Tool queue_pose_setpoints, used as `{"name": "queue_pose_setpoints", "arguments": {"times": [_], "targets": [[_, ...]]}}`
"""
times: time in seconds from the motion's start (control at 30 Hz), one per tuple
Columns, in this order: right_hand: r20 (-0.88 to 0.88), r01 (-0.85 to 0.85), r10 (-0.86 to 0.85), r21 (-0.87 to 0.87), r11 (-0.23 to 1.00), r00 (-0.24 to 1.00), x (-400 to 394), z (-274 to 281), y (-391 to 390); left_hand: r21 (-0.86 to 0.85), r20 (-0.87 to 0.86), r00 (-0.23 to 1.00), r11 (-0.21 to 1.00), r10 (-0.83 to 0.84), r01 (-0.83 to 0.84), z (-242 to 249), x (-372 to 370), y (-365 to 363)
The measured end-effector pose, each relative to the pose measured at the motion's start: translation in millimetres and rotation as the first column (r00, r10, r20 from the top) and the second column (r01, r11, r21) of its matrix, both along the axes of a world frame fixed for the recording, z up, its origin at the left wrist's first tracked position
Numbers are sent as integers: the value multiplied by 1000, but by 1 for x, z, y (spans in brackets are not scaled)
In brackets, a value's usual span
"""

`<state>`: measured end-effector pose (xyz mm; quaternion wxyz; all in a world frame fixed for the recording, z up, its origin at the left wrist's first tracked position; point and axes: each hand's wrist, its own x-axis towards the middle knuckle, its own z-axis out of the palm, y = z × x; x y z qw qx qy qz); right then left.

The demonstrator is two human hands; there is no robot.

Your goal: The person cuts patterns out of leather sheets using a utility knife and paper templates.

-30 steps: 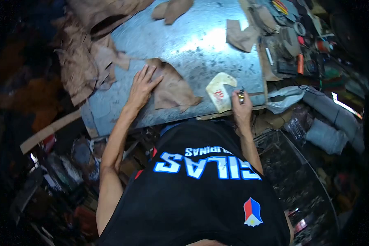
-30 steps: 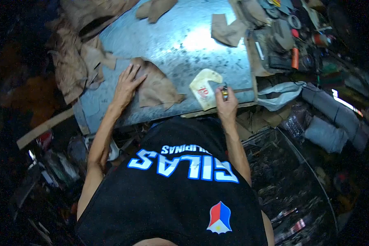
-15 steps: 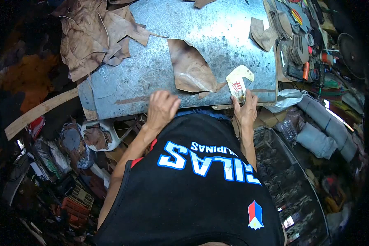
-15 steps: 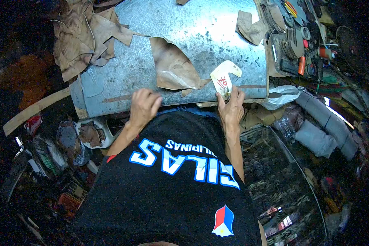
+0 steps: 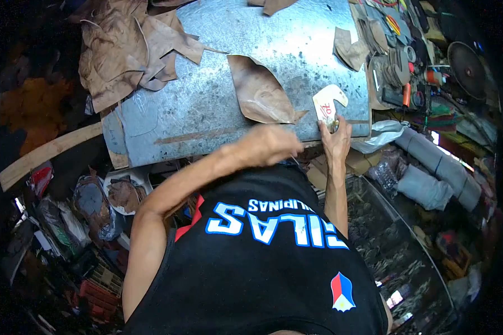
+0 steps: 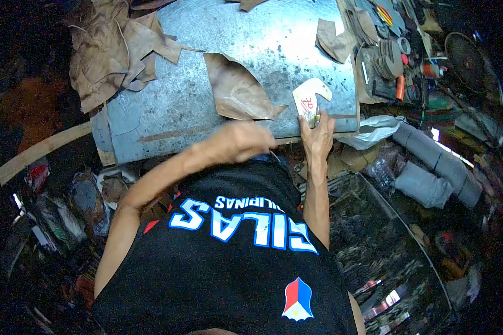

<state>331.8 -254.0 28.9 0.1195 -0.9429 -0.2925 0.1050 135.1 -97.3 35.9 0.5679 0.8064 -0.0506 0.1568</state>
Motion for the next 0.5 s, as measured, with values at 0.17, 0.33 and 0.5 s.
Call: {"name": "queue_pose_setpoints", "arguments": {"times": [0.17, 0.33, 0.5], "targets": [[53, -26, 22, 66, 997, 998, -3, 1, 7, 791, 32, 889, 532, 456, -302, -42, 18, 106], [-103, -78, 106, 249, 965, 989, -18, 22, 11, 786, -153, 869, 591, 471, -182, -76, 15, 142], [-187, -217, 278, 293, 931, 942, -50, 23, 17, 776, -162, 849, 596, 502, -205, -79, 6, 146]]}}
